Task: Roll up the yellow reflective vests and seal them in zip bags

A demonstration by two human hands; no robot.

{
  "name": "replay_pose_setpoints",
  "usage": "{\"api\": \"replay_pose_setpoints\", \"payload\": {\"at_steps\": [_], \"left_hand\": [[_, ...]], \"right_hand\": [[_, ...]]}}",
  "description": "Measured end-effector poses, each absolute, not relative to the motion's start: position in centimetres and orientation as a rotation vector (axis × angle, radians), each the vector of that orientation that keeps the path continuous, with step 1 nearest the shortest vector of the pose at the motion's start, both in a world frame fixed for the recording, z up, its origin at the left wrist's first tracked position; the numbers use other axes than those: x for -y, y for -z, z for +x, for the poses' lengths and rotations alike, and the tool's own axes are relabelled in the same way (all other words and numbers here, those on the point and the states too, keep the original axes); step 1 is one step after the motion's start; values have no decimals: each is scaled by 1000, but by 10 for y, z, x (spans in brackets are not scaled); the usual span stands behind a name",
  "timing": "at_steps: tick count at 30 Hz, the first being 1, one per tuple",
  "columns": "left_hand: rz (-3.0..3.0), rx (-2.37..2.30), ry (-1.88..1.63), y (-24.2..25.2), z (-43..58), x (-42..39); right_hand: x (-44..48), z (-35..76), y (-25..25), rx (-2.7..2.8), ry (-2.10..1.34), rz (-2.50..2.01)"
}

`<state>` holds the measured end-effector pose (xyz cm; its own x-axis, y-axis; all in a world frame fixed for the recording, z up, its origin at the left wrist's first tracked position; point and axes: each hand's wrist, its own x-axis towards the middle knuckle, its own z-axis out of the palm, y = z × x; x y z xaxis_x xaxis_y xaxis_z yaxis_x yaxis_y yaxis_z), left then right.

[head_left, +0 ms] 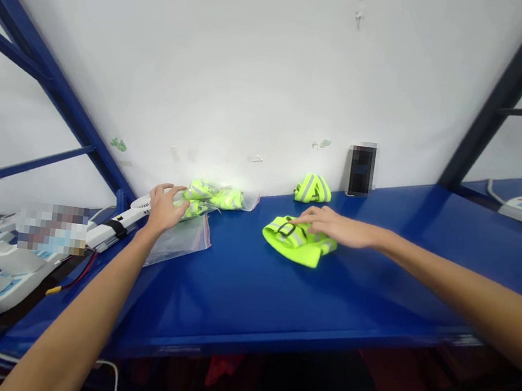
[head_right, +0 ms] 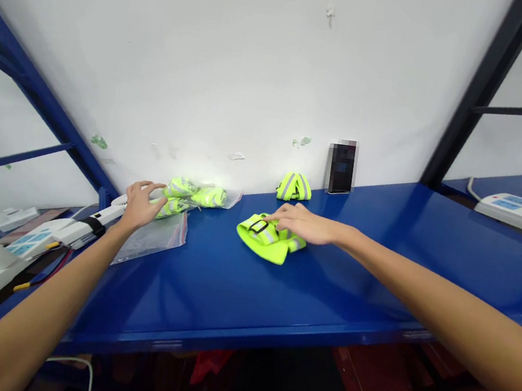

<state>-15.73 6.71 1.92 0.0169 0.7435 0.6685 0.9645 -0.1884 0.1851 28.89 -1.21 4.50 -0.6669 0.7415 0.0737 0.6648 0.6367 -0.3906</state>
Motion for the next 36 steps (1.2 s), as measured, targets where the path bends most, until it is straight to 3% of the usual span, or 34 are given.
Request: {"api": "replay_pose_setpoints", "payload": {"at_steps": [4,9,14,19,26,29,33,36], "left_hand": [[-2172,1454,1252,-32,-96,-33],[-2716,1107,1214,-35,-1,-14],[-3056,1158,1367,-22,25,-19],[-2869,1272,1771,-9,6,-22],[-2458,1324,2082,-3,12,-19],[-2474,1220,1850,-5,9,-8],[-2732,959,1250,-7,1,6],[-2790,952,1015,-3,3,6]], "right_hand": [[24,262,-51,2743,-739,-896],[15,235,-28,2685,-658,-791],[11,230,-3,2581,-472,-767],[5,232,10,2366,-420,-828],[-7,250,8,1912,-882,-977],[-11,259,9,1876,-868,-1023],[-14,265,8,1984,-589,-1141],[-12,266,6,2052,-437,-1147]]}}
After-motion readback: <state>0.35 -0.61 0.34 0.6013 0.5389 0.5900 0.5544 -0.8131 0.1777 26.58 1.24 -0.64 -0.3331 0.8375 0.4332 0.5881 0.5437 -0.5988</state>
